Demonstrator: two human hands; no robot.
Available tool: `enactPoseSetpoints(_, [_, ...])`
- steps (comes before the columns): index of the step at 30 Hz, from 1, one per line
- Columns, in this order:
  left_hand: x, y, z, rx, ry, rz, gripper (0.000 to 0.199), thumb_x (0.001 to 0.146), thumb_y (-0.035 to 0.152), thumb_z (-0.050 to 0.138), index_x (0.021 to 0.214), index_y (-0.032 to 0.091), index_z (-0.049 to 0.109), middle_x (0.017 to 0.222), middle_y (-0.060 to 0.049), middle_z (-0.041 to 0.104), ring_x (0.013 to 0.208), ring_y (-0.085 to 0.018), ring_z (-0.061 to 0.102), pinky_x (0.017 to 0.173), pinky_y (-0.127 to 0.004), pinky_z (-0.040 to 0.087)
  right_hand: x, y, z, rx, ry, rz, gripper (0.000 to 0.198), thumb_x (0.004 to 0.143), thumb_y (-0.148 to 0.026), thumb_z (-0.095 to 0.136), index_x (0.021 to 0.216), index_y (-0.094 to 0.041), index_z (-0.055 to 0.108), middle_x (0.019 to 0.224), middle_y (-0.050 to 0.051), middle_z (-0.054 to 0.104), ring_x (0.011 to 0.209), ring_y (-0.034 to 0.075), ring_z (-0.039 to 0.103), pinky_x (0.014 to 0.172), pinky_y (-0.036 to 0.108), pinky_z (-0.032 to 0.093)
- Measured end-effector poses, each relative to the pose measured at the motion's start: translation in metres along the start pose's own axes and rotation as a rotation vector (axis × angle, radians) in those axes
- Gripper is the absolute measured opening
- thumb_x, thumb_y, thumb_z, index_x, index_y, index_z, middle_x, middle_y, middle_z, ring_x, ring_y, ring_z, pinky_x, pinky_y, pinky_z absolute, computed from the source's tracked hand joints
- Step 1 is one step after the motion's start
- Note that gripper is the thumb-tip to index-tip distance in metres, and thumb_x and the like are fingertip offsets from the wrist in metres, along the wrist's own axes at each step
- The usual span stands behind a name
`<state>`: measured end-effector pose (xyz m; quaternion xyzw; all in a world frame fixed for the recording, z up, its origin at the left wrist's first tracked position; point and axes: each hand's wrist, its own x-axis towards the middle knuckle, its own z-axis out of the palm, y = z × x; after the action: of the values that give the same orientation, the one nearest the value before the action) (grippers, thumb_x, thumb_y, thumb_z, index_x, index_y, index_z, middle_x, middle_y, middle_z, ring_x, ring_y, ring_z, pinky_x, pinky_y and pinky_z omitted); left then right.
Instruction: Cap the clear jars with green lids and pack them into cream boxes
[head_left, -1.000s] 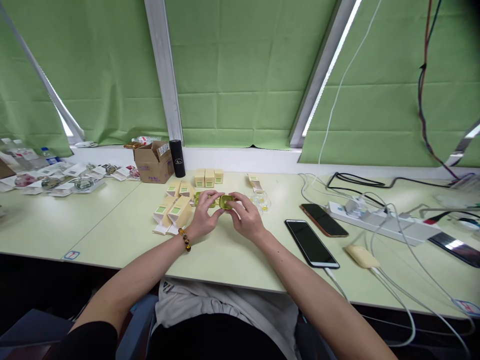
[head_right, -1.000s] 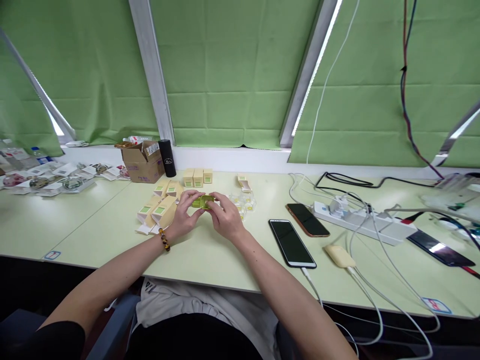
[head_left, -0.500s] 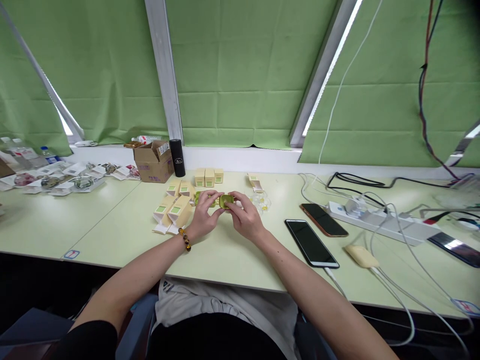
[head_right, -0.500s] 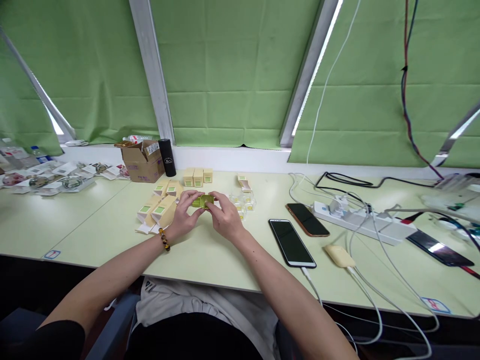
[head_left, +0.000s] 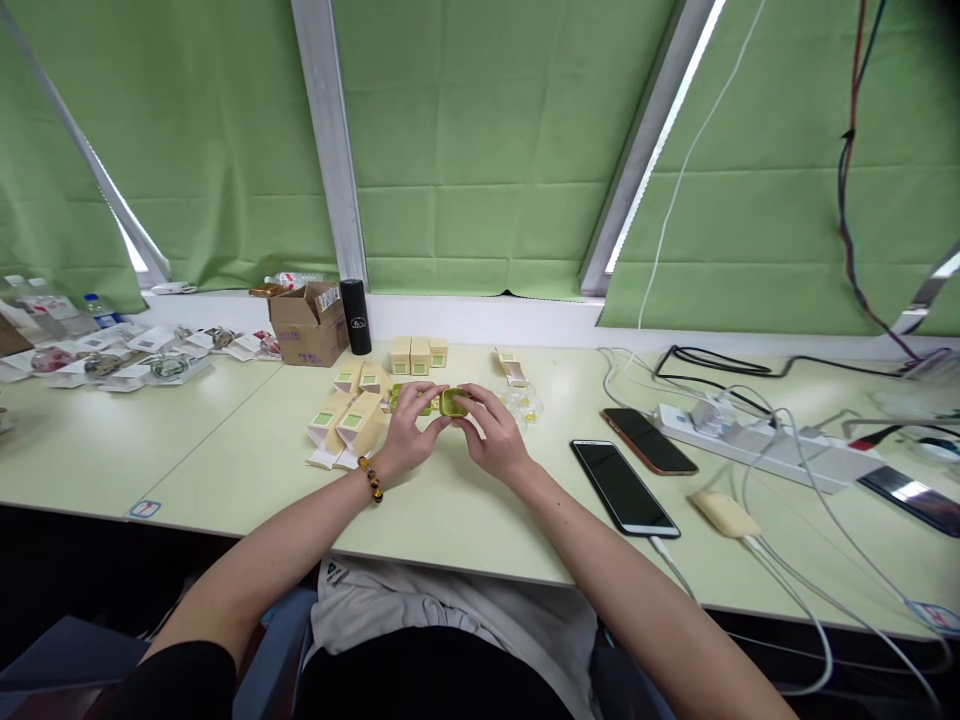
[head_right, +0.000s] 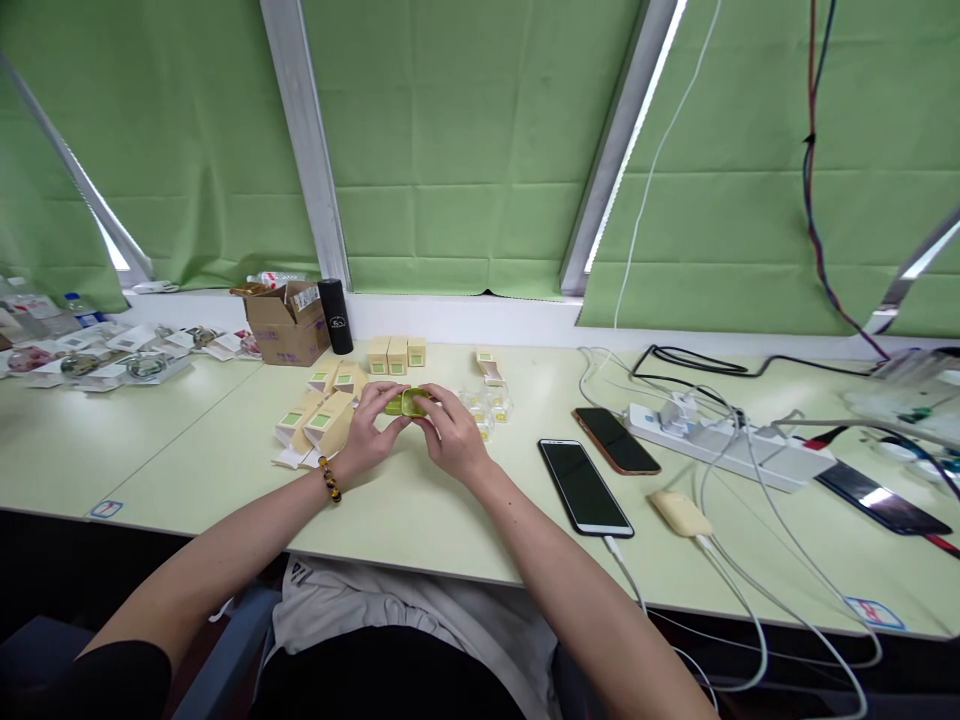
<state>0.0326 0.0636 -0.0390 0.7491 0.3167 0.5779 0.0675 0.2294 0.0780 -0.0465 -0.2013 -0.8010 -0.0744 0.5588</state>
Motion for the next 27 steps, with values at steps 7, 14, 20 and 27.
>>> enactPoseSetpoints(7, [0.003,-0.004,0.001,-0.027,0.049,-0.204,0.041,0.099,0.059,0.067,0.105,0.02,0.074,0.109,-0.012,0.069,0.107,-0.026,0.064,0.093,-0.041,0.053,-0.004,-0.004,0.0,0.066,-0.031,0.026,0.069,0.105,-0.02,0.056,0.168,-0.031,0.031,0.156,0.016,0.06,0.14,0.034,0.063,0.1,0.053,0.066])
enactPoseSetpoints(14, [0.004,-0.007,0.0,0.0,-0.006,-0.264,0.059,0.102,0.069,0.053,0.072,0.02,0.064,0.08,-0.007,0.065,0.085,-0.023,0.06,0.081,-0.037,0.047,-0.004,-0.006,0.004,0.077,-0.061,0.052,0.056,0.105,-0.016,0.053,0.159,-0.031,0.045,0.131,0.013,0.073,0.103,0.027,0.073,0.086,0.048,0.066])
enactPoseSetpoints(20, [0.004,-0.005,0.001,-0.069,-0.061,-0.292,0.069,0.106,0.071,0.039,0.065,0.02,0.062,0.072,-0.006,0.063,0.078,-0.021,0.06,0.077,-0.037,0.045,0.0,-0.012,0.005,0.237,-0.055,0.249,0.04,0.1,-0.026,0.065,0.14,-0.028,0.06,0.116,0.011,0.069,0.098,0.026,0.068,0.081,0.045,0.064])
enactPoseSetpoints(27, [0.002,-0.004,0.0,-0.02,-0.091,-0.302,0.05,0.109,0.052,0.046,0.077,0.021,0.068,0.088,-0.009,0.069,0.099,-0.026,0.062,0.093,-0.043,0.049,0.0,-0.01,0.007,0.592,-0.036,0.549,0.042,0.098,-0.045,0.072,0.134,-0.025,0.064,0.128,0.012,0.072,0.118,0.027,0.071,0.105,0.049,0.062])
